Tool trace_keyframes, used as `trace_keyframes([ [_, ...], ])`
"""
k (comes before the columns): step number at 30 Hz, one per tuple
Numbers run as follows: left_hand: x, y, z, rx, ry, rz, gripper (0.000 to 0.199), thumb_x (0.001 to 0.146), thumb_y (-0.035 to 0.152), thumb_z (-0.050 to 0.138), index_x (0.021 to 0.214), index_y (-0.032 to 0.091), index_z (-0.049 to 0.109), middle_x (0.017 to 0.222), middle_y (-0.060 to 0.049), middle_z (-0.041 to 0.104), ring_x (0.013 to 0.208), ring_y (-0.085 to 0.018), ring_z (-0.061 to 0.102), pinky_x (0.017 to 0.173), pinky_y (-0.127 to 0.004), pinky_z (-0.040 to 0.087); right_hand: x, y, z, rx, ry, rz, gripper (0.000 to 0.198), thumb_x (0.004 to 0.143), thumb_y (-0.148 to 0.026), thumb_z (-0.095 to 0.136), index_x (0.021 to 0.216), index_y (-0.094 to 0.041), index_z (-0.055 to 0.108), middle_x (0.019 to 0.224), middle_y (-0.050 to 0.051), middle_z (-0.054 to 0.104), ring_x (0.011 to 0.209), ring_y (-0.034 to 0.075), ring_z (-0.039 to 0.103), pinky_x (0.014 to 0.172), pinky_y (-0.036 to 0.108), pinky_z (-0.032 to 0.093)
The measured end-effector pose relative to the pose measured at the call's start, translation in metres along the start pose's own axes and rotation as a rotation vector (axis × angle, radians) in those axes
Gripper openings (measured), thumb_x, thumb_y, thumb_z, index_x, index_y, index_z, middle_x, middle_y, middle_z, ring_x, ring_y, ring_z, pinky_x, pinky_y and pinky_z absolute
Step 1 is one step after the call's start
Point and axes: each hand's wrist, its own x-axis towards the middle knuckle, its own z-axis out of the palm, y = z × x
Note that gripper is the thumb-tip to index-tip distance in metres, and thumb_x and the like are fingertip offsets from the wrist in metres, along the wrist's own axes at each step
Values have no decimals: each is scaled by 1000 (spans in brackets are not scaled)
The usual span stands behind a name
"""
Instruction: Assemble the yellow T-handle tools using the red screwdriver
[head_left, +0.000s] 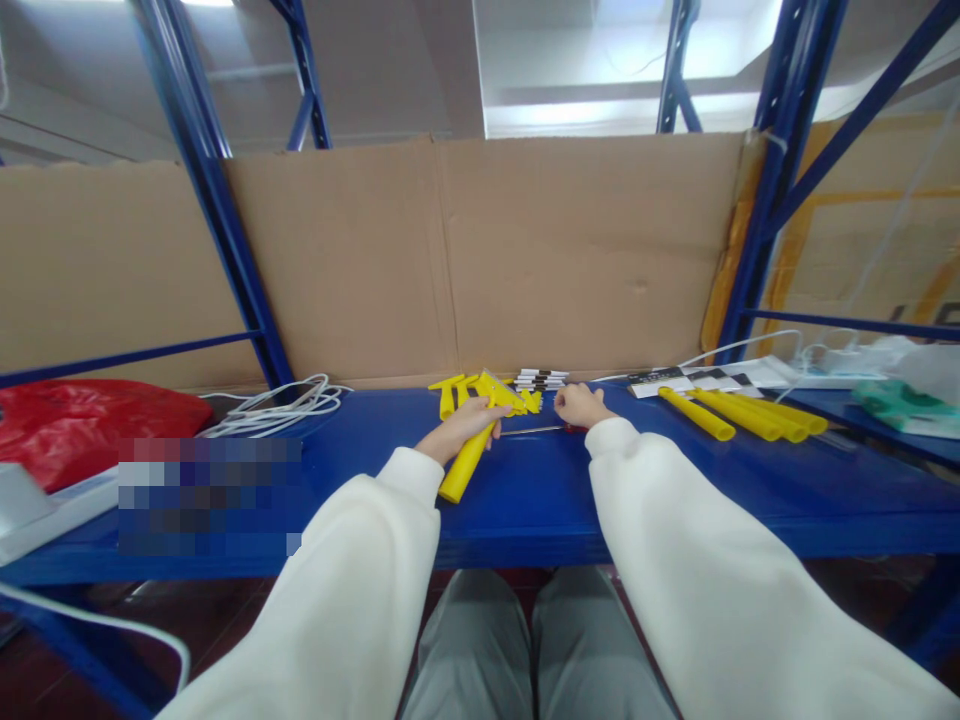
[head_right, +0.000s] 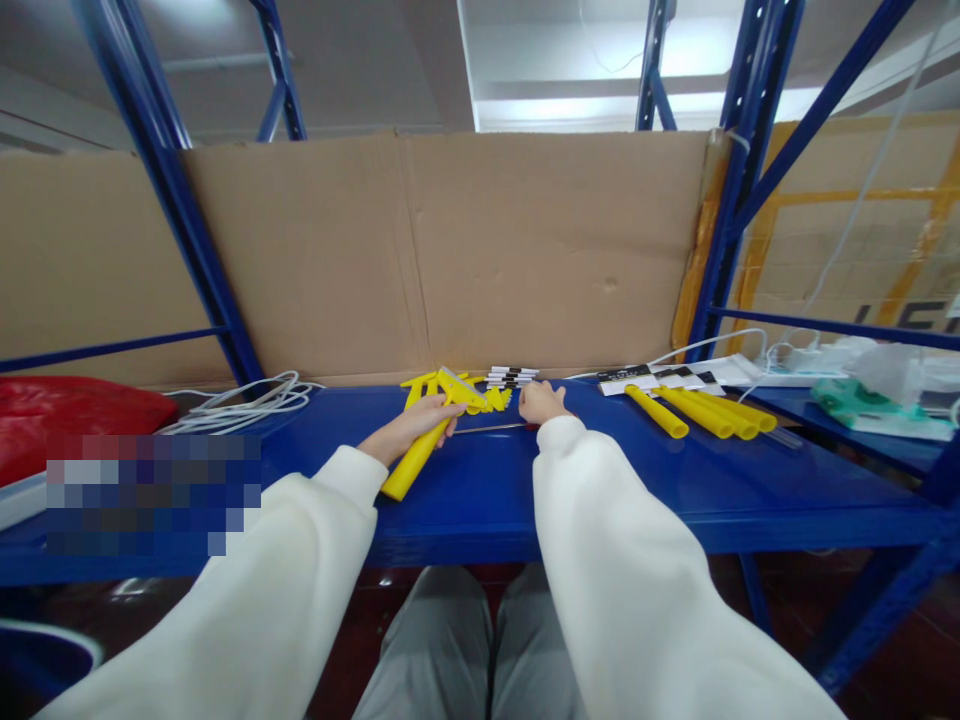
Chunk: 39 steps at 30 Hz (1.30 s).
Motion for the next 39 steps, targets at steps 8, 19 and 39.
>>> trace_keyframes([
  [8, 25, 29, 28, -399, 27, -170, 18, 95, 25, 46, 78, 20, 51, 49, 6, 45, 38, -6, 38, 41, -18, 37, 0, 2, -1, 11, 13, 29, 29, 86, -14, 50, 95, -25, 74, 116, 9, 70, 118, 31, 55, 95, 51, 41],
  [19, 58, 39, 64, -360, 54, -315, 15, 91, 13, 45, 89, 16, 59, 56, 2, 53, 46, -10, 47, 48, -20, 45, -3, -2, -2, 34, 27, 35, 28, 87, -14, 50, 99, -23, 74, 117, 12, 70, 120, 31, 56, 96, 54, 40],
  [39, 57, 40, 12, -516, 141, -218, 13, 88, 10, 46, 89, 11, 59, 51, 1, 50, 38, -10, 43, 36, -19, 37, 0, -3, -3, 121, -73, 21, 43, 81, -6, 47, 103, -27, 77, 119, 6, 72, 121, 26, 57, 105, 50, 28],
])
